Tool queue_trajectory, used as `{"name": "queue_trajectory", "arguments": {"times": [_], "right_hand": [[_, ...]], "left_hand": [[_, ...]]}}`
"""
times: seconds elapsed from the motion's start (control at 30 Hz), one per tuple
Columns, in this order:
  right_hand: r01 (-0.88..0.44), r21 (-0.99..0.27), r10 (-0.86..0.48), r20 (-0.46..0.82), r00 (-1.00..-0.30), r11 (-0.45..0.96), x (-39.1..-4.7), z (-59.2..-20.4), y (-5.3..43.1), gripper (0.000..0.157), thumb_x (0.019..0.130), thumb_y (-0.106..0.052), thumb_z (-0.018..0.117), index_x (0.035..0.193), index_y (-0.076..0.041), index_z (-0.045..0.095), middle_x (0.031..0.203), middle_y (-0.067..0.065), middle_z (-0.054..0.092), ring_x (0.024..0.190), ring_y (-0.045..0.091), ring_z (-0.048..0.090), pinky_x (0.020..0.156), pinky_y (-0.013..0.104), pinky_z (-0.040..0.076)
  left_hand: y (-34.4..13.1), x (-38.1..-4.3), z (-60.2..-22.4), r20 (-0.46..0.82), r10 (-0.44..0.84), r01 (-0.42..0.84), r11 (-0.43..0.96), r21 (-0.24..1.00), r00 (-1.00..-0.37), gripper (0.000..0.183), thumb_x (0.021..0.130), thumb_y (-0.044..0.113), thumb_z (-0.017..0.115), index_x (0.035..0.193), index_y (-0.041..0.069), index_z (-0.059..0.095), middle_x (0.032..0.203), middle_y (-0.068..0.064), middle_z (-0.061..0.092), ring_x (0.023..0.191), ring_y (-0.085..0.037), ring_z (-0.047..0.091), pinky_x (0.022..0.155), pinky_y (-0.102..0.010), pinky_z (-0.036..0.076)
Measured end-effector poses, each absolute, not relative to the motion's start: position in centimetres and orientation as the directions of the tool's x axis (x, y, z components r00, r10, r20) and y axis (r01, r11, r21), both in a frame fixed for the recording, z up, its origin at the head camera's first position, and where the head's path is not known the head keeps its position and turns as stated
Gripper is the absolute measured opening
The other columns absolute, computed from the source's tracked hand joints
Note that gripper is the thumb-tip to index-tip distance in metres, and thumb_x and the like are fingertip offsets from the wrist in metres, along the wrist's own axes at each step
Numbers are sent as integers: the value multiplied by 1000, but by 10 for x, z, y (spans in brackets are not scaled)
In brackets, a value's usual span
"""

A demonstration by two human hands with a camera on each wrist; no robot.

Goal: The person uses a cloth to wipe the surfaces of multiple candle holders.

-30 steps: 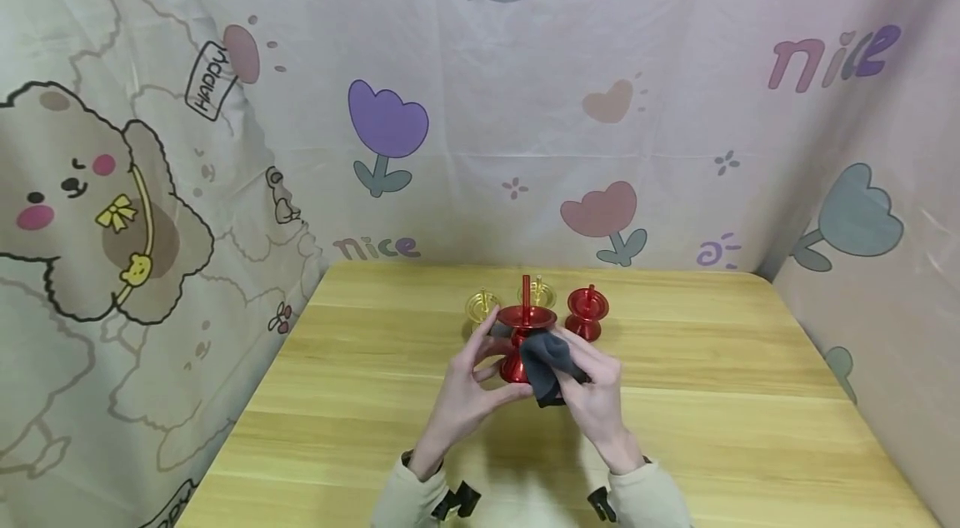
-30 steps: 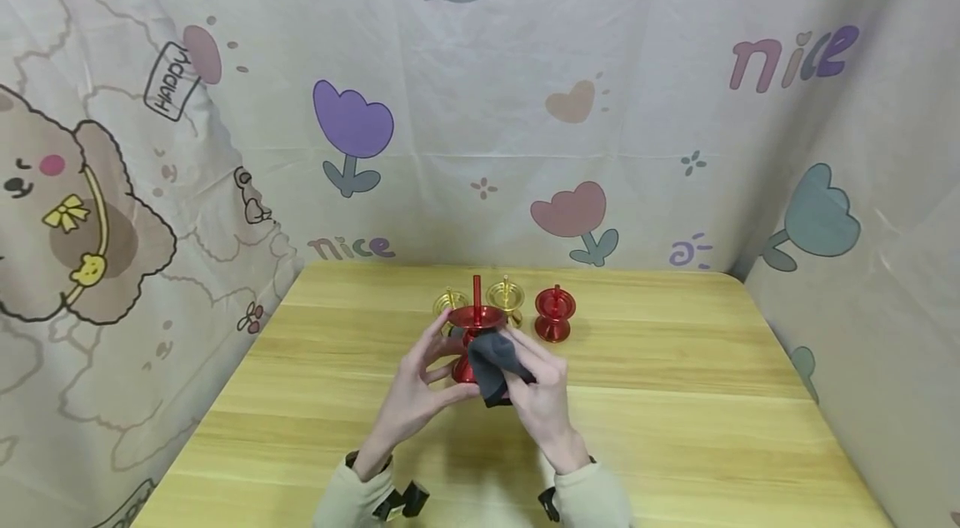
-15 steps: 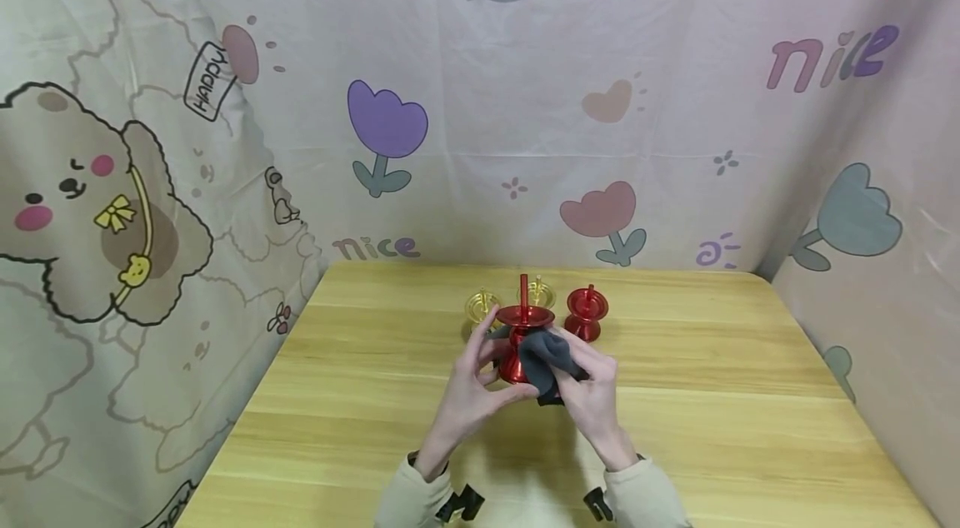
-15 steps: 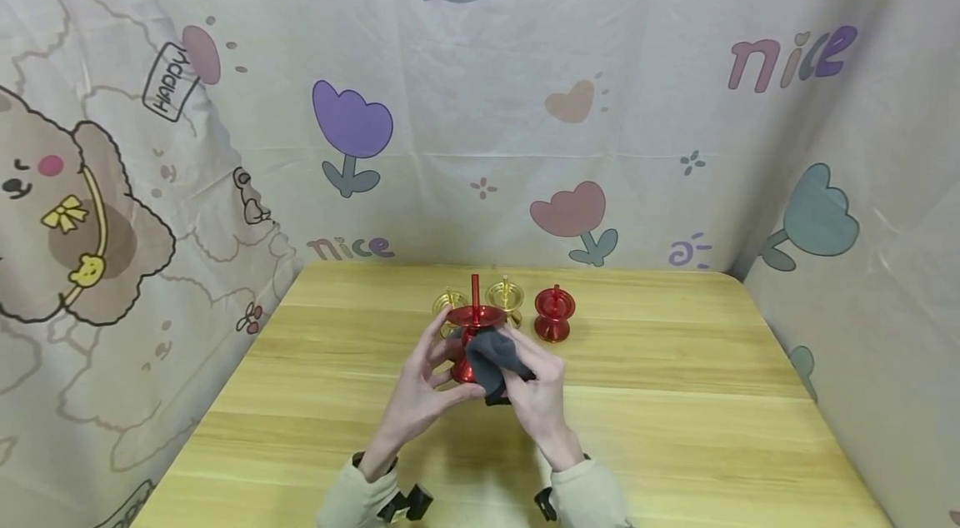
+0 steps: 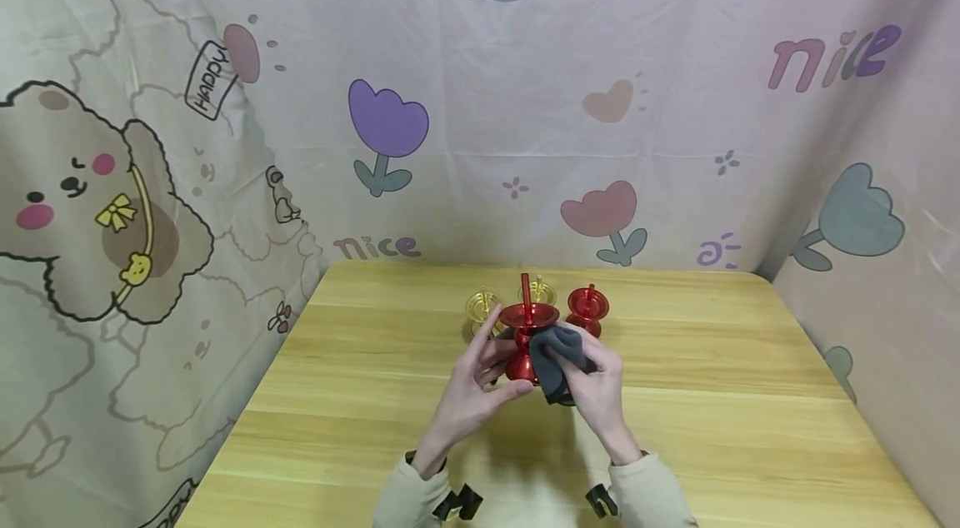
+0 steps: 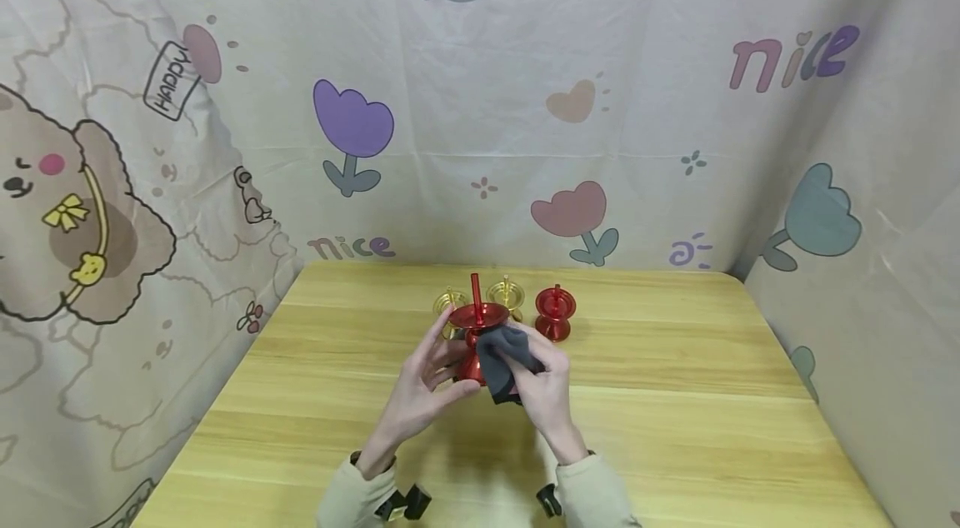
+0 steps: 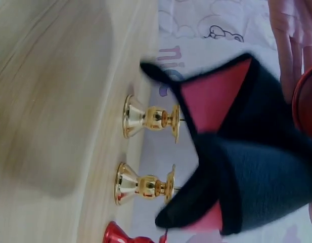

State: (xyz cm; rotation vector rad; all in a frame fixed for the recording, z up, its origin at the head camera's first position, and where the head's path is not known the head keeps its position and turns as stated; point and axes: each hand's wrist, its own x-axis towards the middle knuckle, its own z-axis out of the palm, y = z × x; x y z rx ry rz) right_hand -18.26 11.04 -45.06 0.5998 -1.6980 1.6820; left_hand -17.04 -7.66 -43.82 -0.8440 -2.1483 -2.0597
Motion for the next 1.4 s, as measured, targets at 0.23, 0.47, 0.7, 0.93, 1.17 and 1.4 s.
{"name": "queue_trajectory", "arguments": {"times": [0.23,0.47,0.7,0.93,1.17,1.4], "right_hand": [[-778,-617,86,787,-611,119,-184,-454,110,33,76,24,69,103,7,75,114,-4,75,108,1,69,94,14,54],[-606,-794,147,605,-782,48,-181,-450,110,22,81,12,73,98,-1,78,94,-17,75,70,0,67,54,15,54],[-571,-818,189,573,-797,70,-179,-449,109,23,79,14,74,98,2,77,97,-19,74,65,0,63,38,20,47],[-741,-660,138,751,-646,121,-181,-455,106,31,77,21,71,102,3,77,107,0,77,98,1,71,84,13,56],[-746,-657,149,753,-641,113,-181,-456,105,30,77,22,70,101,6,76,106,-10,76,95,-1,71,82,13,57],[-496,-867,243,490,-837,43,-180,-455,104,19,80,13,74,97,6,76,84,-21,74,49,-2,57,38,18,47]], "left_hand": [[-73,-170,-438,350,312,370,7,929,-883,110,80,8,85,162,30,16,131,-21,63,118,-33,65,94,-39,60],[-78,-174,-443,304,331,291,-88,953,-893,104,82,11,84,161,32,19,120,-26,61,104,-12,68,89,-28,61],[-77,-173,-443,296,365,280,-98,955,-883,104,85,10,81,162,33,16,130,-25,63,117,-14,66,96,-31,59],[-73,-173,-444,285,319,282,-56,958,-904,109,78,9,86,161,35,19,134,-20,60,111,-21,67,91,-34,61],[-76,-173,-444,314,327,307,-73,949,-891,106,80,7,85,161,30,21,117,-24,63,108,-14,68,95,-28,59],[-79,-174,-447,285,392,270,-94,958,-874,101,88,8,78,162,32,14,135,-26,61,127,-20,61,103,-36,55]]}}
